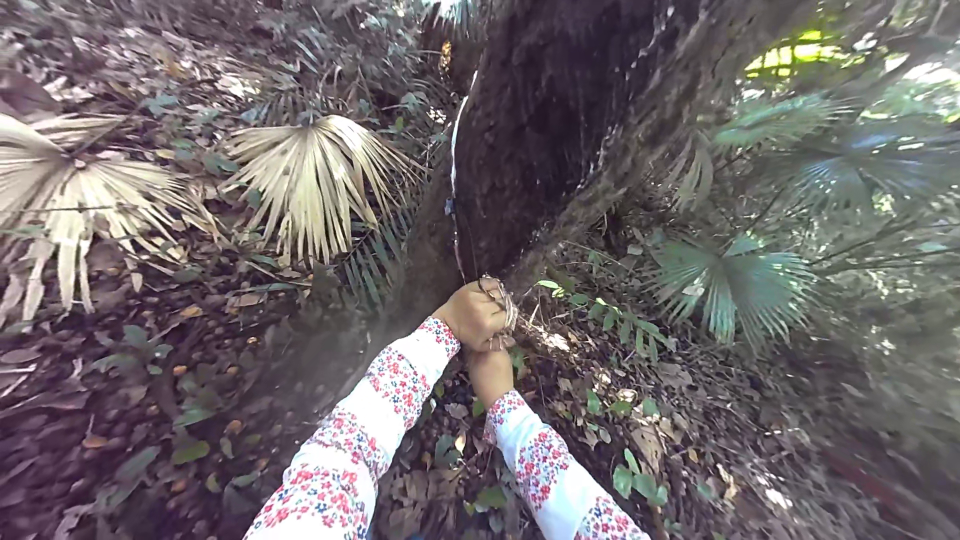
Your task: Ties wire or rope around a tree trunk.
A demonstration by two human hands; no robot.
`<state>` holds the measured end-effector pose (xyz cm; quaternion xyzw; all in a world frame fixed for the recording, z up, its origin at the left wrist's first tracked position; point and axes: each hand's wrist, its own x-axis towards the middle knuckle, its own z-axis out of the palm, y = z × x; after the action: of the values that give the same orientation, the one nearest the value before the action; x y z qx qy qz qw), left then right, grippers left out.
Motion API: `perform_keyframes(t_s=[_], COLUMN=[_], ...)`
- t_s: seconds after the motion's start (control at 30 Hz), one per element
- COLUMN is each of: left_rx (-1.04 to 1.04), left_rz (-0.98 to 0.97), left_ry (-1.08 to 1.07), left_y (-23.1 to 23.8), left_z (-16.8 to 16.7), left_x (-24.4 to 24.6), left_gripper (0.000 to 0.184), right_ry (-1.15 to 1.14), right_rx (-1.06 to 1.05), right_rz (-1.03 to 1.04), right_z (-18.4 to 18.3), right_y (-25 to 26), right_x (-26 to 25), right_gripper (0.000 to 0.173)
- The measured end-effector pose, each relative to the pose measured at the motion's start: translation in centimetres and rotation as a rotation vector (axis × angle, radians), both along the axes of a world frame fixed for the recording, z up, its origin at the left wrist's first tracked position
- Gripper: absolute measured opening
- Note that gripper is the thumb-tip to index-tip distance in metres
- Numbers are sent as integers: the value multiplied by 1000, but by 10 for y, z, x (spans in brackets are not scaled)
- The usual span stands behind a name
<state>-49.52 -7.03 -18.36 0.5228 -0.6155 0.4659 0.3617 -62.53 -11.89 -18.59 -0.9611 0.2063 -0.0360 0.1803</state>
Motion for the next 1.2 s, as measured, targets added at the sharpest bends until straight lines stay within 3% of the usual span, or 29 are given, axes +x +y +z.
perform_keyframes(t_s=[0.2, 0.3, 0.47, 0.63, 0.77, 0.83, 0.9, 1.03, 1.2], left_rx=[61, 46, 18, 48, 14, 12, 105, 177, 158], left_rz=[67, 82, -20, -91, -89, -96, -95, 5, 78], left_ry=[-33, -33, 72, 356, 363, 328, 358, 352, 349], left_y=[5, 6, 17, 24, 34, 32, 27, 11, 2], left_z=[-12, -18, 3, 21, 25, 36, 43, 22, 12], left_x=[-2, -9, -26, -85, -124, -117, -99, -74, -79], left_gripper=[50, 59, 75, 73, 68, 67, 63, 63, 60], right_ry=[-41, 27, 150, 181, -251, -336, -253, -47, -27], right_rx=[96, 113, 29, 92, 33, 47, 108, 119, 141], right_rz=[-18, -11, 3, -3, 143, 180, 172, 138, 180], right_z=[-22, -20, 21, 64, 39, 37, 45, 33, 19], right_y=[0, 4, 31, 36, 27, 22, 15, -2, -19], right_x=[6, -4, -35, -103, -147, -138, -115, -83, -78], right_gripper=[35, 37, 37, 36, 28, 27, 31, 37, 38])
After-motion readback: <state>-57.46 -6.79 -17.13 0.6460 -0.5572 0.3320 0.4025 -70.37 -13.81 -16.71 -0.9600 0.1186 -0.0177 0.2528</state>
